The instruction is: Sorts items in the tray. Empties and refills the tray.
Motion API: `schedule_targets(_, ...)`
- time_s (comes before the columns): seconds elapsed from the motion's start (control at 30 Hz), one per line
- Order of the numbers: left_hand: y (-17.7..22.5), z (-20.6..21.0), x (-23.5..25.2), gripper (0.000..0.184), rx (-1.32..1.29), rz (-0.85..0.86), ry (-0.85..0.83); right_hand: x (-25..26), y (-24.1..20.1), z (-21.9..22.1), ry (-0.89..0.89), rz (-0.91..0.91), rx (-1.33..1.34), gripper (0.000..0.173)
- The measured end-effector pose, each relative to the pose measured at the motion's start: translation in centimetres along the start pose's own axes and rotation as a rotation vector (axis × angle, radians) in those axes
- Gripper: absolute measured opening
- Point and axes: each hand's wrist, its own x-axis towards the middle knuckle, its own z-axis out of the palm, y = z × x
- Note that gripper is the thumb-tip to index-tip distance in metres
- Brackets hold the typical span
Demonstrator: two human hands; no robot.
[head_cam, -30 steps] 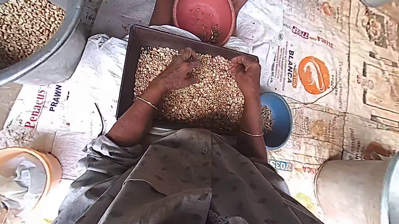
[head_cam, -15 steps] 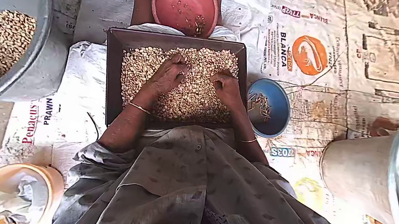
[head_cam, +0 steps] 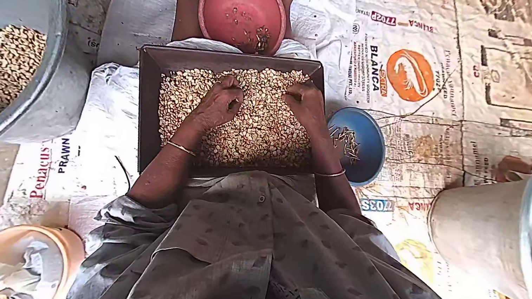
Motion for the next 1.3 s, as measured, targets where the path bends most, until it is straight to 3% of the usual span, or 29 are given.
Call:
schedule_targets(0.1, -0.1, 0.0, 0.0, 0.016, -0.003, 0.011, 0.002, -0.2, -0.6, 1.2, 0.034, 0.02, -0.075, 0.022)
schedule_targets(0.2, -0.1, 0.1, 0.1, 0.016, 0.0, 0.003, -0.004, -0.3, 0.0, 0.8, 0.042, 0.065, 0.051, 0.021)
schedule_targets(0.27, 0.1, 0.3, 0.1, 0.016, 0.022, 0.003, 0.015, -0.4, 0.7, 0.4, 0.033, 0.127, 0.255, 0.021)
schedule_targets(0.4, 1.8, 0.8, 0.2, 0.03, 0.107, 0.021, 0.074, -0.9, 0.9, -0.3, 0.065, 0.129, 0.986, 0.008)
schedule_targets(0.5, 3.1, 2.0, 0.6, 0.04, 0.12, 0.084, 0.019, -0.6, 1.0, -0.8, 0.092, 0.182, 1.198, 0.013)
schedule_targets(0.6, 3.8, 3.2, 0.8, 0.043, 0.116, 0.141, -0.109, -0.4, 1.3, -0.2, 0.065, 0.195, 0.936, 0.013)
schedule_targets(0.77, 3.2, 3.5, 1.0, 0.027, 0.053, 0.179, -0.111, -0.2, -0.4, 1.8, 0.022, 0.146, 0.079, 0.025)
schedule_targets(0.9, 3.1, 2.8, 0.9, 0.02, 0.028, 0.133, -0.094, -0.1, -1.0, 1.9, 0.024, 0.168, -0.018, 0.022)
schedule_targets(1.0, 3.0, 2.2, 0.8, 0.02, 0.048, 0.104, -0.085, -0.1, 0.3, 1.7, 0.069, 0.187, 0.228, 0.017)
schedule_targets(1.1, 3.0, 1.5, 0.6, 0.024, 0.029, 0.071, -0.086, -0.8, 1.0, 1.1, 0.053, 0.167, 0.69, 0.008)
schedule_targets(1.2, 2.6, 1.4, 0.5, 0.025, 0.035, 0.076, -0.045, -1.3, 0.6, -0.4, 0.012, 0.152, 1.076, 0.016)
schedule_targets(1.3, 2.4, 1.9, 0.6, 0.021, 0.046, 0.053, 0.007, -0.6, 0.8, -1.4, 0.07, 0.242, 1.198, 0.02)
